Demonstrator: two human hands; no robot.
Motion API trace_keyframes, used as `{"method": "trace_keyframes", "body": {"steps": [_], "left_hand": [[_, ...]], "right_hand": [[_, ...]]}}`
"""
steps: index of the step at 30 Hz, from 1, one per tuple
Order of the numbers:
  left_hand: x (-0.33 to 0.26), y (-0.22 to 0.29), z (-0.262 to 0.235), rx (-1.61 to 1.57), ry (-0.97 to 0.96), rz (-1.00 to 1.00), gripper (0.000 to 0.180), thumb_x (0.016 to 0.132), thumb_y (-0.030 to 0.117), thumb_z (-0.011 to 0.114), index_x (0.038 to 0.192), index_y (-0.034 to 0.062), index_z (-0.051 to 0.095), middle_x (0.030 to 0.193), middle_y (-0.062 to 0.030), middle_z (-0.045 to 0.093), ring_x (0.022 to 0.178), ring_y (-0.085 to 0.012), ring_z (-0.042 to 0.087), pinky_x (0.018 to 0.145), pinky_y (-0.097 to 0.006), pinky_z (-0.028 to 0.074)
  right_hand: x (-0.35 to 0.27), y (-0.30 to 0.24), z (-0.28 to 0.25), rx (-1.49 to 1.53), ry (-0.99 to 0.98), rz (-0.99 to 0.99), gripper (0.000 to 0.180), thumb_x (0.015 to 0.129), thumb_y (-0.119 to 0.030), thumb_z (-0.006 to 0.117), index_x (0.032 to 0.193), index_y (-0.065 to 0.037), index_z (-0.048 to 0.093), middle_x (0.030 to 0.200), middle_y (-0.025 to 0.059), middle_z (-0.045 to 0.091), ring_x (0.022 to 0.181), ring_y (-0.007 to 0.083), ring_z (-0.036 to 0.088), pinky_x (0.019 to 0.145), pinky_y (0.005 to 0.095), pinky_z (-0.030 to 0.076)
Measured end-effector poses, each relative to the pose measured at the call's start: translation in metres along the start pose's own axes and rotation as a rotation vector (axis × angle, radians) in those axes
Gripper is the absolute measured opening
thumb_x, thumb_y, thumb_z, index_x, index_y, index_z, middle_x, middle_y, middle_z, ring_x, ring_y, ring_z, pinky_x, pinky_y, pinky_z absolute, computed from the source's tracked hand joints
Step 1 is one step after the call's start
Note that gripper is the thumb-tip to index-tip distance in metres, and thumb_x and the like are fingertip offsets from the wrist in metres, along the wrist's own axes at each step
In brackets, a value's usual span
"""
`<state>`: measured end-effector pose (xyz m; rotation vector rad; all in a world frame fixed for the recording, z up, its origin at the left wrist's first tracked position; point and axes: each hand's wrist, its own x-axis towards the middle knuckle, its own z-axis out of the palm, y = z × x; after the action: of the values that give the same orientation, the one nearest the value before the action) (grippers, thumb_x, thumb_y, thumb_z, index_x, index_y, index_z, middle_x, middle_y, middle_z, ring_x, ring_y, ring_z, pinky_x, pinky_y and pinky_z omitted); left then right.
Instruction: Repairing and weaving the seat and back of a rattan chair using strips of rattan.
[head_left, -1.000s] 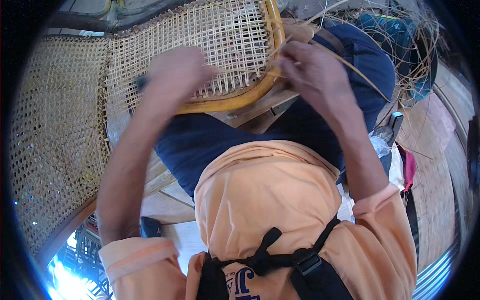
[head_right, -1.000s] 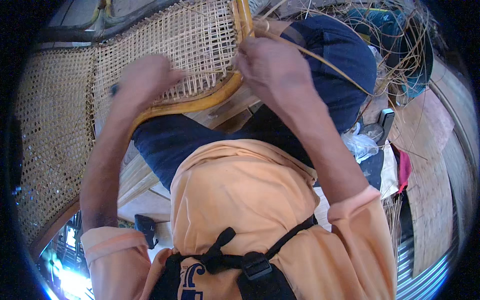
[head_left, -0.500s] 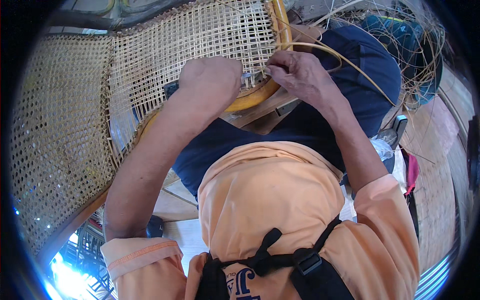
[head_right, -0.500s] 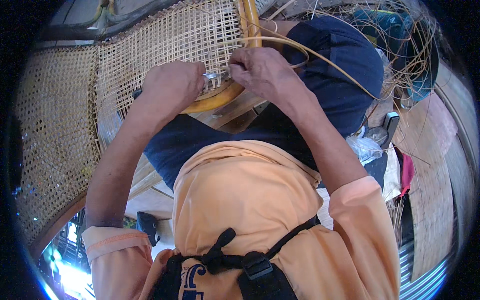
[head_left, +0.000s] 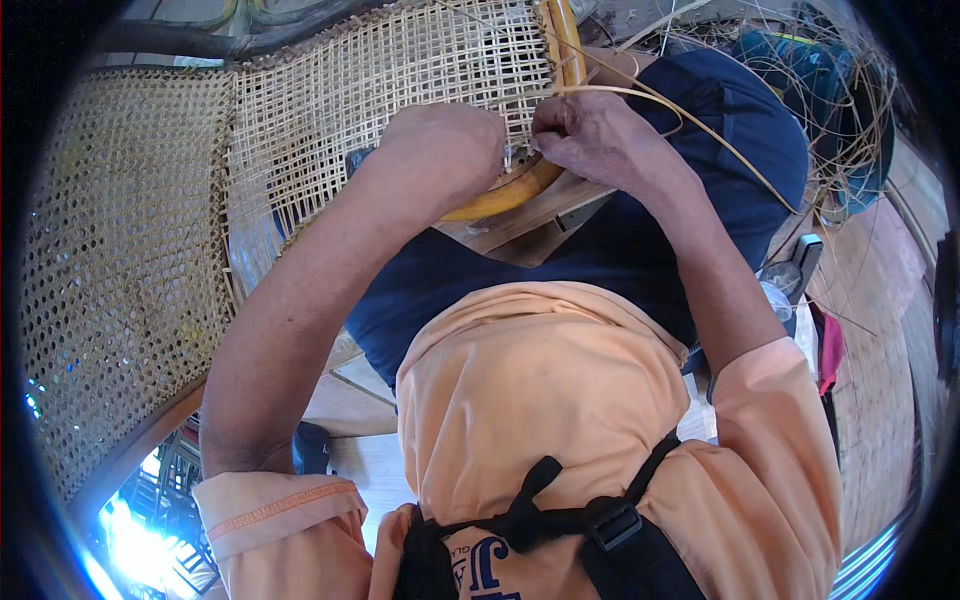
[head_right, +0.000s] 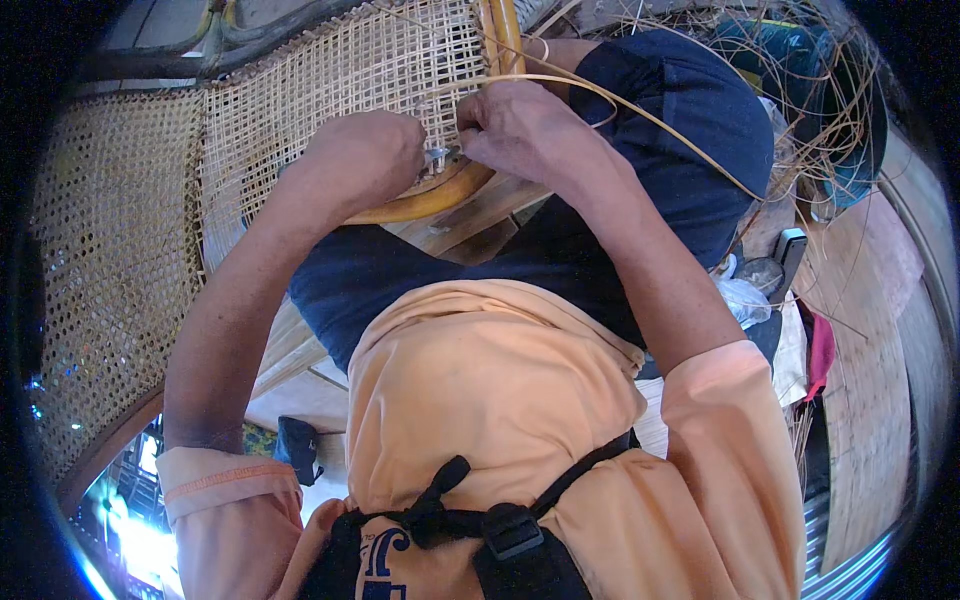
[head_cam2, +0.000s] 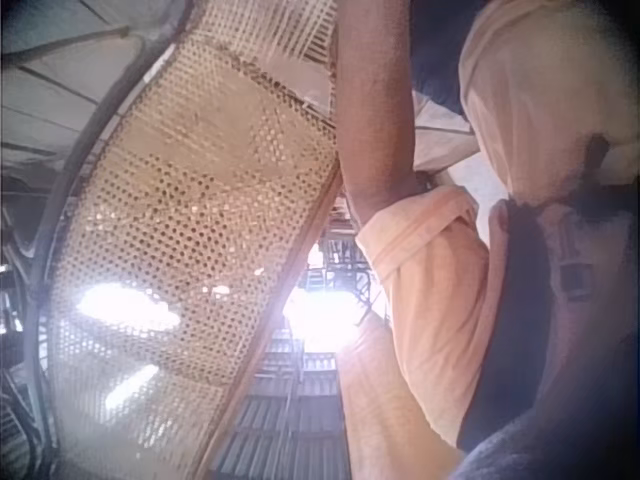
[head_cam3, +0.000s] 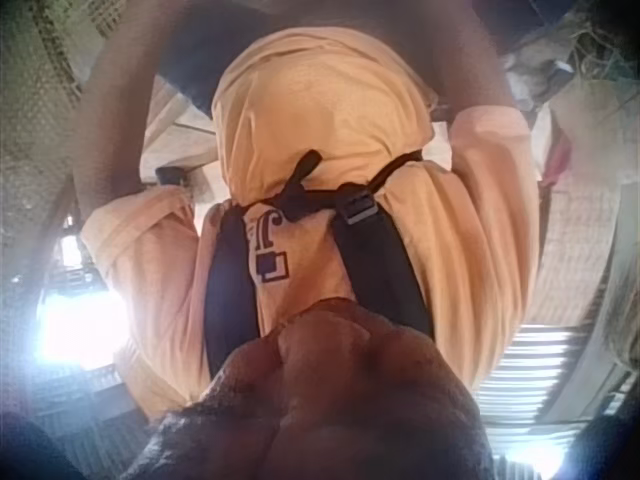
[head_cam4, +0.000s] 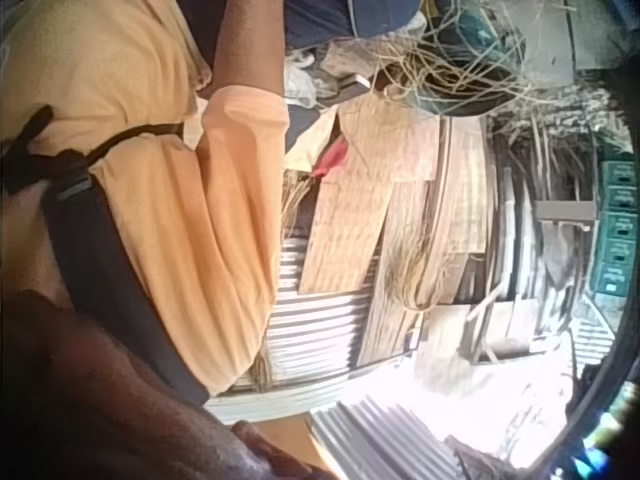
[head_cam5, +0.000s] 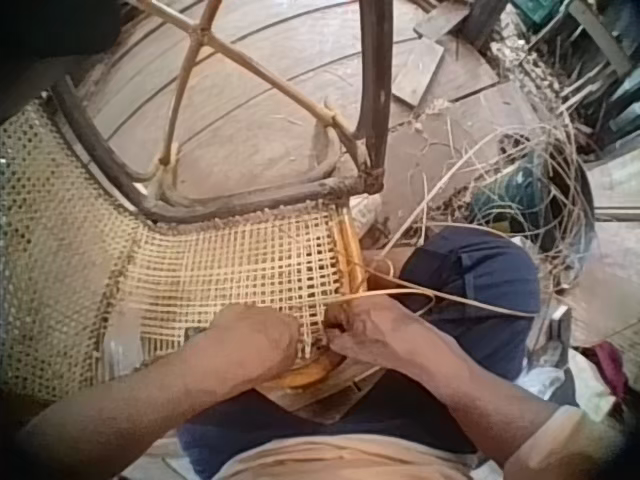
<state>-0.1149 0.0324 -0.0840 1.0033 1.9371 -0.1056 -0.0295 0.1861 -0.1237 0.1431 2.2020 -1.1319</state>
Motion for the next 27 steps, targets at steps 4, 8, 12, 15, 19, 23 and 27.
{"method": "trace_keyframes", "body": {"steps": [4,8,12,15,19,23,27], "left_hand": [[-0.004,-0.001,0.011,0.010,0.047,0.057,0.019,0.082,0.017,0.052,0.082,0.0021,0.065,0.077,-0.0193,0.065,0.077,-0.0352,0.065,0.068,-0.046,0.052],[-0.007,-0.003,0.024,-0.035,0.082,0.015,0.019,0.084,0.017,0.051,0.086,0.0022,0.063,0.078,-0.0197,0.065,0.077,-0.0359,0.065,0.068,-0.047,0.052],[-0.009,-0.005,0.026,-0.044,0.090,0.000,0.021,0.087,0.019,0.051,0.089,0.0023,0.062,0.079,-0.0196,0.065,0.078,-0.0362,0.065,0.068,-0.046,0.052],[-0.008,-0.008,0.030,-0.108,0.091,-0.001,0.021,0.087,0.020,0.051,0.088,0.0026,0.063,0.080,-0.0197,0.065,0.079,-0.0362,0.065,0.068,-0.046,0.052],[-0.009,-0.006,0.024,-0.121,0.086,-0.008,0.021,0.086,0.020,0.052,0.087,0.0027,0.064,0.081,-0.0200,0.066,0.080,-0.0359,0.065,0.069,-0.045,0.052],[-0.010,-0.007,0.034,-0.103,0.200,0.020,0.023,0.087,0.022,0.052,0.085,0.0027,0.064,0.081,-0.0199,0.066,0.081,-0.0358,0.065,0.071,-0.044,0.052],[-0.007,-0.009,0.039,-0.144,0.203,0.035,0.026,0.087,0.025,0.053,0.085,0.0022,0.065,0.082,-0.0191,0.066,0.082,-0.0351,0.065,0.071,-0.044,0.052]], "right_hand": [[0.001,0.004,0.005,-0.033,0.032,-0.117,0.018,0.081,-0.015,0.056,0.085,0.001,0.061,0.073,0.0185,0.060,0.071,0.0325,0.061,0.067,0.0381,0.048],[0.001,-0.003,0.007,-0.214,0.075,-0.159,0.015,0.081,-0.014,0.055,0.079,0.000,0.059,0.071,0.0188,0.059,0.071,0.0351,0.060,0.067,0.0408,0.048],[0.003,-0.006,0.007,-0.229,0.086,-0.161,0.015,0.082,-0.014,0.055,0.079,0.000,0.059,0.071,0.0189,0.059,0.071,0.0349,0.060,0.066,0.0405,0.048],[0.005,-0.010,0.004,-0.278,0.064,-0.071,0.017,0.083,-0.015,0.055,0.083,0.000,0.061,0.073,0.0185,0.061,0.072,0.0333,0.062,0.067,0.0398,0.049],[0.005,-0.022,-0.005,-0.180,-0.074,0.035,0.020,0.085,-0.017,0.055,0.090,0.001,0.062,0.078,0.0178,0.064,0.073,0.0309,0.064,0.069,0.0386,0.051],[0.008,-0.018,-0.001,-0.256,-0.066,-0.026,0.021,0.086,-0.019,0.054,0.090,0.000,0.063,0.079,0.0167,0.065,0.073,0.0317,0.064,0.069,0.0390,0.051],[0.005,-0.019,0.012,-0.419,0.002,-0.017,0.016,0.082,-0.012,0.054,0.087,-0.005,0.068,0.086,0.0162,0.066,0.083,0.0295,0.065,0.075,0.0376,0.052]]}}
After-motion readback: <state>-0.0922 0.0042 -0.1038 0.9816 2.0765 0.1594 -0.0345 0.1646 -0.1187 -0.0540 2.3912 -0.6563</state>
